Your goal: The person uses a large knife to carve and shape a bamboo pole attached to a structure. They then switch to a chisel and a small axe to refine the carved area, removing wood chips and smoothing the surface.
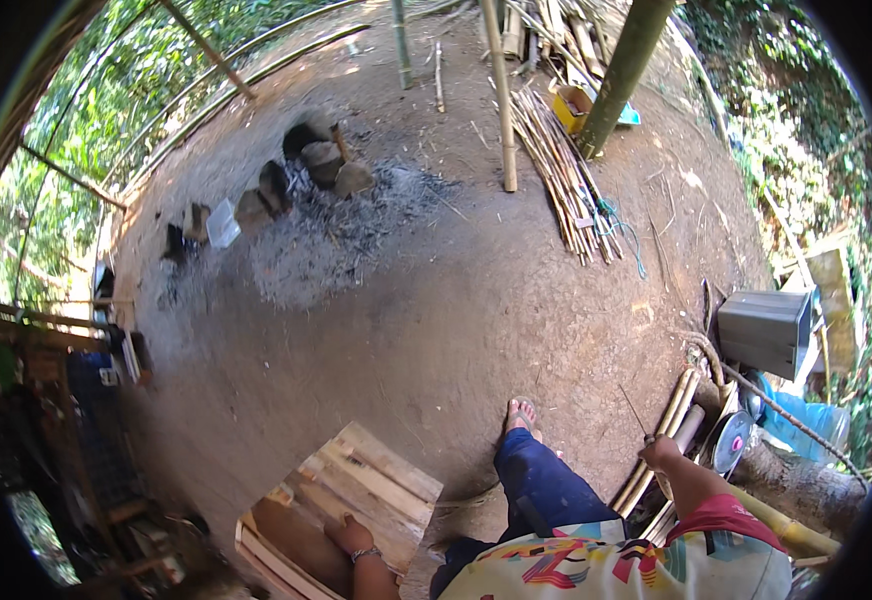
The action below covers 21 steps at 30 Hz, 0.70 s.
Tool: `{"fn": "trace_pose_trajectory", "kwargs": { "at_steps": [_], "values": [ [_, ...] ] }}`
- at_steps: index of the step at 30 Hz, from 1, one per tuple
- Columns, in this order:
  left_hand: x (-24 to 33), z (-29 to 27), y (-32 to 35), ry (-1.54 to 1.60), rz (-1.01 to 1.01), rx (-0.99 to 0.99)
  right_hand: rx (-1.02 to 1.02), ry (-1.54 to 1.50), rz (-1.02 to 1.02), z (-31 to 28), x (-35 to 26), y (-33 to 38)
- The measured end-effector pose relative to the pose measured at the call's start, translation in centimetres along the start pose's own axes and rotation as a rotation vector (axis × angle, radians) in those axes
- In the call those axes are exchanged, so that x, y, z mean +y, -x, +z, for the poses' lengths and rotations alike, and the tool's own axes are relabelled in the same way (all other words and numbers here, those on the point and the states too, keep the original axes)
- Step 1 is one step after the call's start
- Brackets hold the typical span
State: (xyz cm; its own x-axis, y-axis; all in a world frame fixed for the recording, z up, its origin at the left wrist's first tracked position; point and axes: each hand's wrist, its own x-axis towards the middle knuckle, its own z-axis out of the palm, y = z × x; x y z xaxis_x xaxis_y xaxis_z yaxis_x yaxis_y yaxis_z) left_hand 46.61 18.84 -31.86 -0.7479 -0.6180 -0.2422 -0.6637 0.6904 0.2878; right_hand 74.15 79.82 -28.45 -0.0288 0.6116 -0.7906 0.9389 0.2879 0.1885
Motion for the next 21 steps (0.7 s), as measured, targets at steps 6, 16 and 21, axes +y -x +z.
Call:
{"fn": "trace_pose_trajectory", "kwargs": {
  "at_steps": [6,16,21],
  "values": [
    [24.9,3.1,3.4,-0.002,0.268,-0.013,-0.028,-0.255,0.021,-3.3,1.0,-2.2],
    [52.8,21.2,3.8,0.279,0.748,-0.373,0.002,-0.822,0.268,-4.9,-3.6,1.4],
    [63.3,29.1,4.0,0.273,0.930,-0.503,0.180,-1.040,0.350,-2.3,-8.5,4.1]
  ]
}}
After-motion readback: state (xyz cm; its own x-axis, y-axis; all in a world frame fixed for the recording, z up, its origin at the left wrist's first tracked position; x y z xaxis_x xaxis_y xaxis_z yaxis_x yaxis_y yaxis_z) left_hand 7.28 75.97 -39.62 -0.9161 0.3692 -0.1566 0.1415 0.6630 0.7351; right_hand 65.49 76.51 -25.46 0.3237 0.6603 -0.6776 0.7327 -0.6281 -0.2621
